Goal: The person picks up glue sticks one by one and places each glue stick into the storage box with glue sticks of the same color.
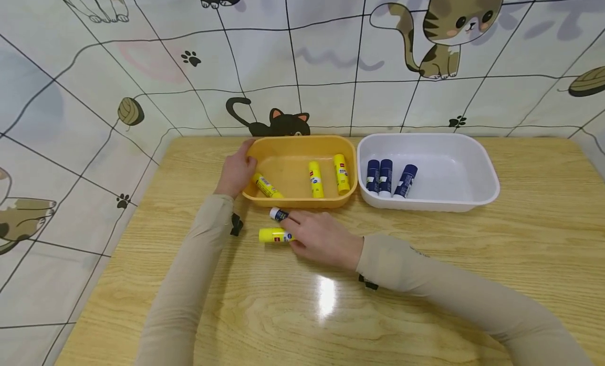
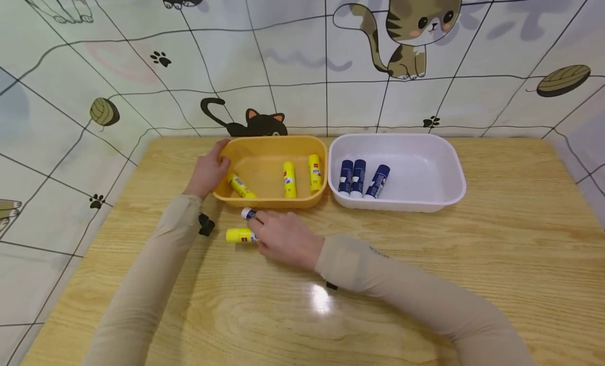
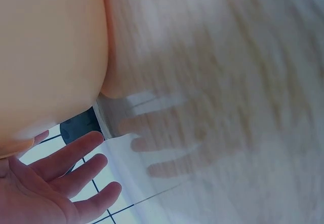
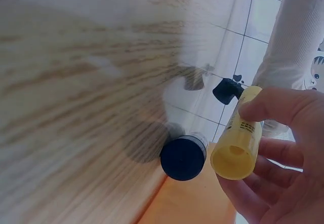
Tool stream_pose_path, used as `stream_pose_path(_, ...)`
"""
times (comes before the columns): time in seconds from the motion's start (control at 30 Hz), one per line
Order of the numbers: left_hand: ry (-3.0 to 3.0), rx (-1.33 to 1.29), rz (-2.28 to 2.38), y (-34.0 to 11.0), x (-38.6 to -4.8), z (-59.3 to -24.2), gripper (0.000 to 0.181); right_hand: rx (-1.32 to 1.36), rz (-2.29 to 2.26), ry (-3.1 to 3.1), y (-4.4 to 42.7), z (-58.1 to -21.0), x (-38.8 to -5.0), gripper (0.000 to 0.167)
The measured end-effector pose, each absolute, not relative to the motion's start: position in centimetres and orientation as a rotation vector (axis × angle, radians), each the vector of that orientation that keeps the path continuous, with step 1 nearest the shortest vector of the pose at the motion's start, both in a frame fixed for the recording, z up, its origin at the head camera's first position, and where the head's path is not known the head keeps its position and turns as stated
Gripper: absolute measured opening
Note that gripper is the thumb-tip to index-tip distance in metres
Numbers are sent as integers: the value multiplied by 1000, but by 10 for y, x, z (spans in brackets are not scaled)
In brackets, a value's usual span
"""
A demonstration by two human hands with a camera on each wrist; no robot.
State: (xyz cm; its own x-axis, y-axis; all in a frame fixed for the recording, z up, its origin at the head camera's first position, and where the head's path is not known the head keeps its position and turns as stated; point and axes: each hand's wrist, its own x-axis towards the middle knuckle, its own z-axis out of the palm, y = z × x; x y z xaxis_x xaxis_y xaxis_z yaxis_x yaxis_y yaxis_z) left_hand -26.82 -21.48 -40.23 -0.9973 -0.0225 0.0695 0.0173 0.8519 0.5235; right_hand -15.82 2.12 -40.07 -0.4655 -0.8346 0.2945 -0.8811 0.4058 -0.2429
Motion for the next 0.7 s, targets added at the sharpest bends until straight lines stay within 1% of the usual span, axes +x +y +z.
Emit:
stream_pose_path(0.3, -2957, 17, -845, -214, -269, -403, 48, 1466, 583, -2628, 25, -393, -161, 28)
stream_pose_path(0.47, -2942, -3, -846, -214, -269, -403, 48, 1379, 636, -2746, 26, -383, -168, 34)
stream_pose_path(0.57, -2940, -10, -837, -215, -268, -403, 48, 1299, 737, -2836, 27, -374, -175, 36)
stream_pose_path(0.7, -2940, -11, -839, -215, -269, -403, 48, 1185, 967, -2923, 26, -362, -188, 30)
